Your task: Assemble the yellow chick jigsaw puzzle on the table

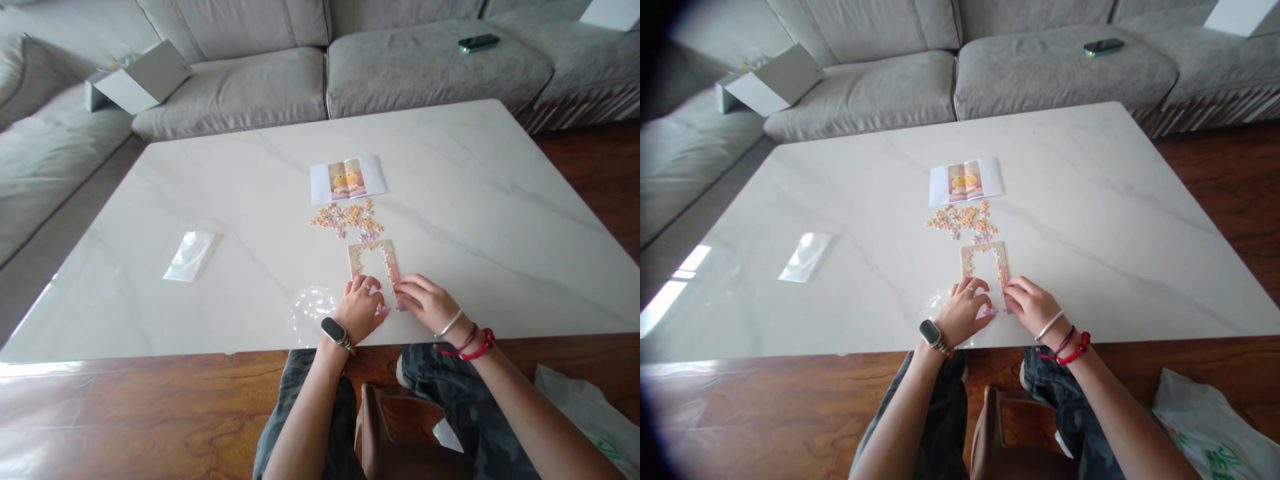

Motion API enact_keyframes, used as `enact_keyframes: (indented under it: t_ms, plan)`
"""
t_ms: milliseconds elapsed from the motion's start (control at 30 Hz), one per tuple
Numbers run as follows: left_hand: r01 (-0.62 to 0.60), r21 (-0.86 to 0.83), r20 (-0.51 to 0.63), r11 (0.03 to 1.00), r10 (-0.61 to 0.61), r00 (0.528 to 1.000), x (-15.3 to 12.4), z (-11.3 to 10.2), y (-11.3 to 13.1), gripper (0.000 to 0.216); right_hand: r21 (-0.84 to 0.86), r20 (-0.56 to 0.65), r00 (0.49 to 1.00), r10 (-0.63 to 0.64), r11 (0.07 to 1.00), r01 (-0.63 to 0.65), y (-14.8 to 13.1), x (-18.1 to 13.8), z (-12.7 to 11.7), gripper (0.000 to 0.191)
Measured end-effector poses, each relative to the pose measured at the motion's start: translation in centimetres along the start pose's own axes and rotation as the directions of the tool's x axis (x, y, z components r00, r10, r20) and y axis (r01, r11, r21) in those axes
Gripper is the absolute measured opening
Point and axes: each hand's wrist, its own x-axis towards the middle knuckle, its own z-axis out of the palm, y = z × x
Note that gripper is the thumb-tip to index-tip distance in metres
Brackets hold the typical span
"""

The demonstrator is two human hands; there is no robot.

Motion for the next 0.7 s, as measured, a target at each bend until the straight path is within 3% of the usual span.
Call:
enact_keyframes:
  t_ms: [200,367,433,533,700]
  plan:
    - [-0.017,-0.046,0.033,0.999,0.019,0.999,-0.1,-0.2,-0.3,0.014,0.033,-0.114,0.993,-0.005,0.999,0.009,0.6,0.7,-1.2,0.020]
    - [-0.056,-0.109,-0.015,0.992,0.055,0.998,-0.3,-0.7,-1.3,0.029,0.025,-0.180,0.979,0.100,0.995,-0.098,2.3,6.0,-2.0,0.016]
    - [-0.035,-0.129,-0.069,0.991,0.026,0.997,-0.4,-0.9,-1.8,0.033,-0.053,-0.110,0.989,0.097,0.993,-0.103,2.7,9.3,-1.7,0.017]
    - [0.038,-0.117,-0.143,0.992,-0.055,0.988,-0.6,-1.3,-2.8,0.030,-0.189,0.140,0.989,0.050,0.982,-0.023,2.9,13.5,-0.8,0.017]
    - [0.114,-0.074,-0.234,0.991,-0.129,0.964,-0.9,-1.8,-4.1,0.019,-0.188,0.198,0.977,0.082,0.981,-0.044,3.5,15.9,0.4,0.006]
